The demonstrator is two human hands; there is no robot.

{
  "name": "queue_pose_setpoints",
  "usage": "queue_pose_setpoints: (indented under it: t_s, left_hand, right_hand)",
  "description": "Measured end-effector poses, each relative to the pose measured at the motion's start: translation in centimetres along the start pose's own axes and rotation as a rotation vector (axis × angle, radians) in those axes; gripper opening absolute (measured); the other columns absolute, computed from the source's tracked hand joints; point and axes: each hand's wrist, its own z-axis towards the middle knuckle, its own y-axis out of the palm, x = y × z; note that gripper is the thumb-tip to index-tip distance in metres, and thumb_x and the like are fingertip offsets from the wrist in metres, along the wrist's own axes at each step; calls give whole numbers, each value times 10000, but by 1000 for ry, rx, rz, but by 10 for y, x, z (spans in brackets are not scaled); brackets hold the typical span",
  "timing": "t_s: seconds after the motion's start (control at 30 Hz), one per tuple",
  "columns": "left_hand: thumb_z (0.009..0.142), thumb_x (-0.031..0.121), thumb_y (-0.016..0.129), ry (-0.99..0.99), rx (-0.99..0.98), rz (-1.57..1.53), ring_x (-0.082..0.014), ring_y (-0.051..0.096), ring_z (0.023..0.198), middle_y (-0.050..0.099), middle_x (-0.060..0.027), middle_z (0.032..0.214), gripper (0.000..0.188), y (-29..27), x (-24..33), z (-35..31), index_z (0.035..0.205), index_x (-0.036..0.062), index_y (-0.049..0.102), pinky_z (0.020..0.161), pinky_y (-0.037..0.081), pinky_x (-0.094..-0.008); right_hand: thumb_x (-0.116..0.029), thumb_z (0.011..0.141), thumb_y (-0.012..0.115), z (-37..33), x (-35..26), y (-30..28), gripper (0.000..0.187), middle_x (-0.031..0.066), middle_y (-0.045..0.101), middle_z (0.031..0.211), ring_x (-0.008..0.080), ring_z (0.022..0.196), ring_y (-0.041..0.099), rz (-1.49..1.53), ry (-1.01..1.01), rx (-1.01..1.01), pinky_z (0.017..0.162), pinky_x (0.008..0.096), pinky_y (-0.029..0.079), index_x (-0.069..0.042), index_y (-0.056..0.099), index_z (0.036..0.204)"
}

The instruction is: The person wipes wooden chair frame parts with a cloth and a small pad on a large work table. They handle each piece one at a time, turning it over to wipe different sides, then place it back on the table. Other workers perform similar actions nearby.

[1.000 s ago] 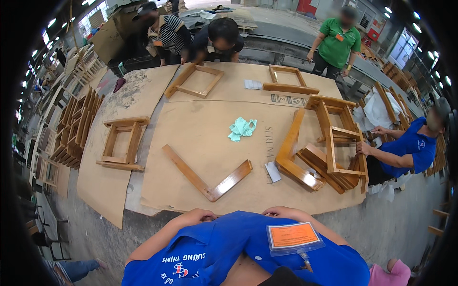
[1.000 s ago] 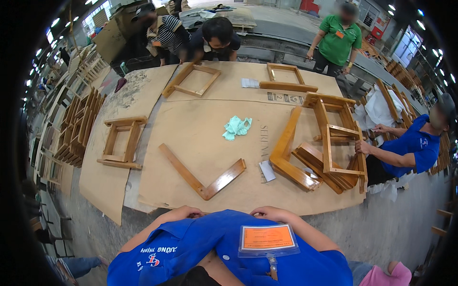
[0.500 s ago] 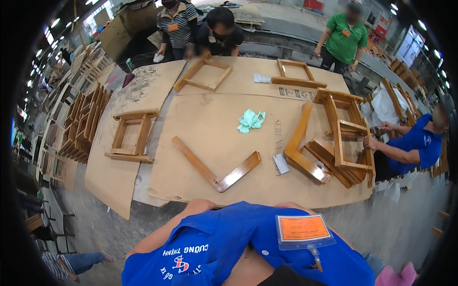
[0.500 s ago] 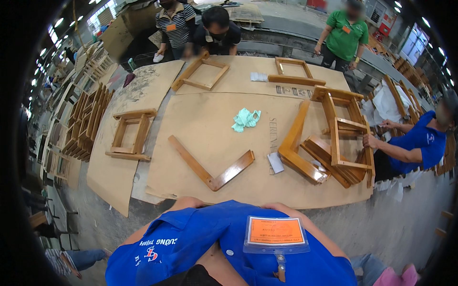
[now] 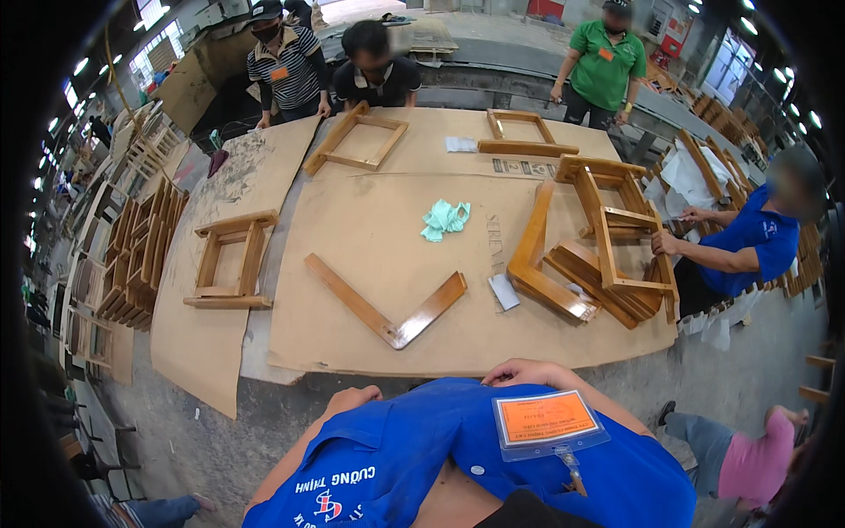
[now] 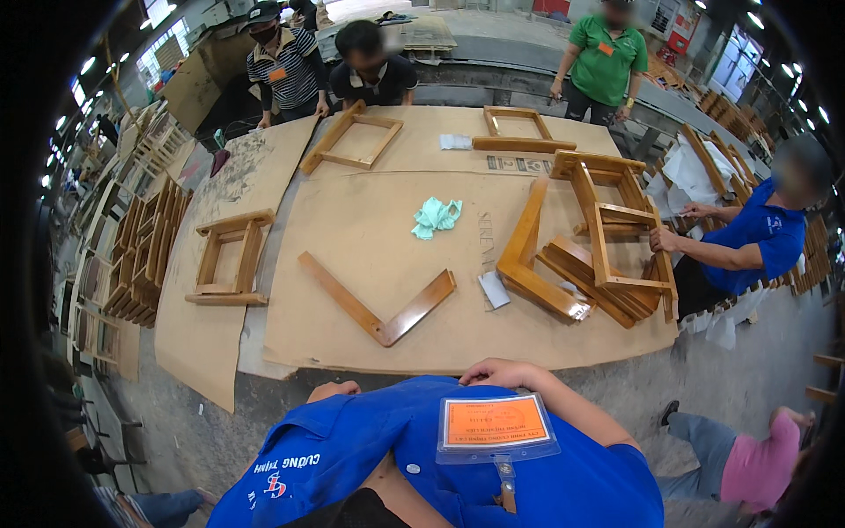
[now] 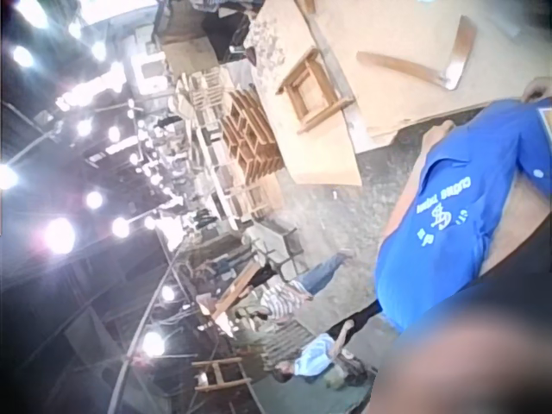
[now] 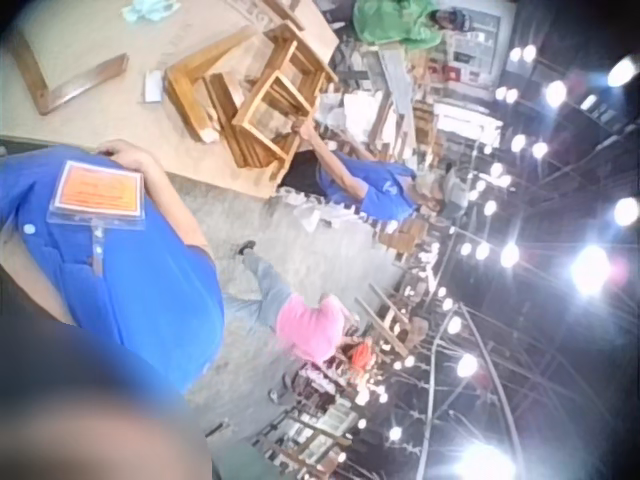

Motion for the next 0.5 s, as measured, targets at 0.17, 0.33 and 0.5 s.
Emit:
queue_pose_setpoints:
  t_s: [0.17, 0.33, 0.5]
  left_hand:
    - [876, 286, 586, 156, -103, -361, -250, 637, 912, 666, -146, 1000, 302, 9, 8, -22, 1049, 40, 616, 808, 486, -349]
    - [902, 236, 584, 24, -402, -924, -136, 591, 911, 662, -74, 976, 277, 21, -19, 5, 1012, -15, 626, 799, 484, -301]
    - [868, 231, 632, 223, -131, -492, -190, 639, 863, 682, -112, 927, 261, 93, -62, 69, 973, -8, 649, 768, 500, -318]
  right_hand:
    - [-344, 904, 611, -11, 23, 12, 442, 101, 657, 1081, 185, 975, 599, -18, 55, 17, 877, 301, 467, -7, 603, 1190]
    - [-327, 907, 604, 4, 68, 9, 410, 84, 663, 1016, 163, 911, 599, 470, 144, 120, 834, 287, 476, -9, 617, 1167]
    - [-265, 898, 610, 42, 115, 35, 316, 41, 641, 873, 114, 785, 567, 83, 107, 216, 698, 266, 458, 1, 634, 1068]
